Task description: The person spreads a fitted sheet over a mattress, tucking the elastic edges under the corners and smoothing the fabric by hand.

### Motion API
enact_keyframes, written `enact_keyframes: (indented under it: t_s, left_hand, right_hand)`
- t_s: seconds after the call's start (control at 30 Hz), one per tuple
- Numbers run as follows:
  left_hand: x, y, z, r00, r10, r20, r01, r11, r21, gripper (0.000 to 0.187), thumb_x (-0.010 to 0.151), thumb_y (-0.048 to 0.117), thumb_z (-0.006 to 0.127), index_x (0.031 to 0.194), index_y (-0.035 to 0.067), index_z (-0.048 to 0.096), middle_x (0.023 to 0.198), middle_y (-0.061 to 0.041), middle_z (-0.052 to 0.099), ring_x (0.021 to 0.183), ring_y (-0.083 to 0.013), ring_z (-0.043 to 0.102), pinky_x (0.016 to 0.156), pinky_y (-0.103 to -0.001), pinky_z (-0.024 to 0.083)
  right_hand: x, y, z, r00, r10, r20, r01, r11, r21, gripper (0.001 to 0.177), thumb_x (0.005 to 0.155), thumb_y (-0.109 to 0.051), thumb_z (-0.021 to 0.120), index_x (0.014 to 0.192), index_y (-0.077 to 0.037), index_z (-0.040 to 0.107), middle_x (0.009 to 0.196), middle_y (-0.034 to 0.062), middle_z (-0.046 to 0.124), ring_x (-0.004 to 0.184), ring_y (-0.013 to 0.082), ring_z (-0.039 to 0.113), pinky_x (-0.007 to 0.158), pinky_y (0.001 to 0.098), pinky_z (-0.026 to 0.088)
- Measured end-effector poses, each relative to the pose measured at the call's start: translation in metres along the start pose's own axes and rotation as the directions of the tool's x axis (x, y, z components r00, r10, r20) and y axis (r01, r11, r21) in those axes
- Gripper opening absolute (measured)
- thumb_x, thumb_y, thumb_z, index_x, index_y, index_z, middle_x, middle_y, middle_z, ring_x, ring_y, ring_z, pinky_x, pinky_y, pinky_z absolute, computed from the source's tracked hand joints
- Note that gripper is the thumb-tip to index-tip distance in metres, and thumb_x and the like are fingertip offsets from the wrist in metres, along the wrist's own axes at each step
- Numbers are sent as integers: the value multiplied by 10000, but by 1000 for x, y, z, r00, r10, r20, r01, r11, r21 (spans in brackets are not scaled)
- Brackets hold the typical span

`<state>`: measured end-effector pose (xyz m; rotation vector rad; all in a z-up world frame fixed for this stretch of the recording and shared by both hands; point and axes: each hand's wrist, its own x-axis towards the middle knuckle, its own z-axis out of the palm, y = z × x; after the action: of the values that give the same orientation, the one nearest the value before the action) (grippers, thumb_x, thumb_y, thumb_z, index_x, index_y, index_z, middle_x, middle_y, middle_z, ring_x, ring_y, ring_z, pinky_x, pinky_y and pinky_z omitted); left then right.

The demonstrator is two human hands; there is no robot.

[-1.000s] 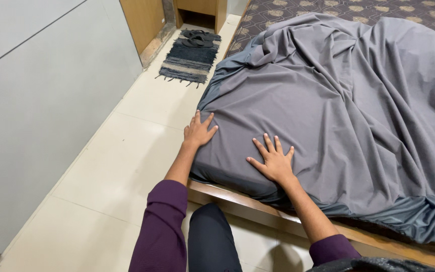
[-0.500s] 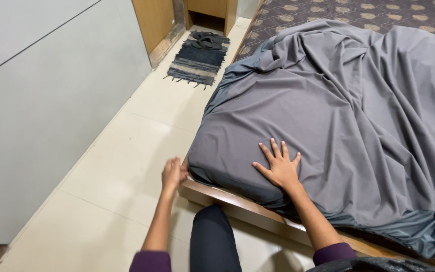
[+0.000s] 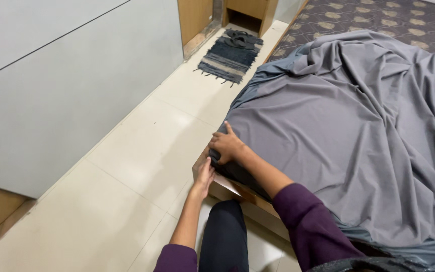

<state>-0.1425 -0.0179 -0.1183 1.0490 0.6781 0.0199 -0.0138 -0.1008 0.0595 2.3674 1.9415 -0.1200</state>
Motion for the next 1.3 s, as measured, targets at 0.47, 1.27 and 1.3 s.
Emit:
enact_keyframes:
  t_s: [0.47, 1.27, 1.3]
  left_hand:
    - [-4, 39, 36, 930, -160, 331, 339, 720, -605, 1150, 854, 837, 389, 1594, -23, 202, 1644, -234, 321, 1485, -430, 324, 1175, -619, 176]
    - [36, 98, -17, 799, 599, 54, -497, 607, 620, 268, 994, 296, 588, 1077, 78, 721, 873, -73, 759, 757, -186, 714, 723, -364, 564]
    - [23, 100, -14, 800, 596, 63, -500, 606, 619, 268, 994, 296, 588, 1077, 78, 721, 873, -73, 759, 757, -186, 714, 723, -364, 564]
  right_hand:
    - [-4, 17, -14, 999, 2, -45, -2, 1000, -7, 745, 607, -527, 782, 1219, -113, 685, 1172, 45, 699, 1201, 258, 584, 1134, 784, 124]
    - [-32, -20, 3, 984, 156, -92, -144, 981, 128, 690, 743, -390, 720, 1352, -102, 569, 1407, 86, 542, 1437, 294, 387, 1070, 823, 129]
    - [-48, -32, 1, 940, 179, -290, -129, 974, 185, 694, 754, -310, 699, 1388, -72, 548, 1469, 144, 500, 1442, 339, 372, 1081, 766, 163]
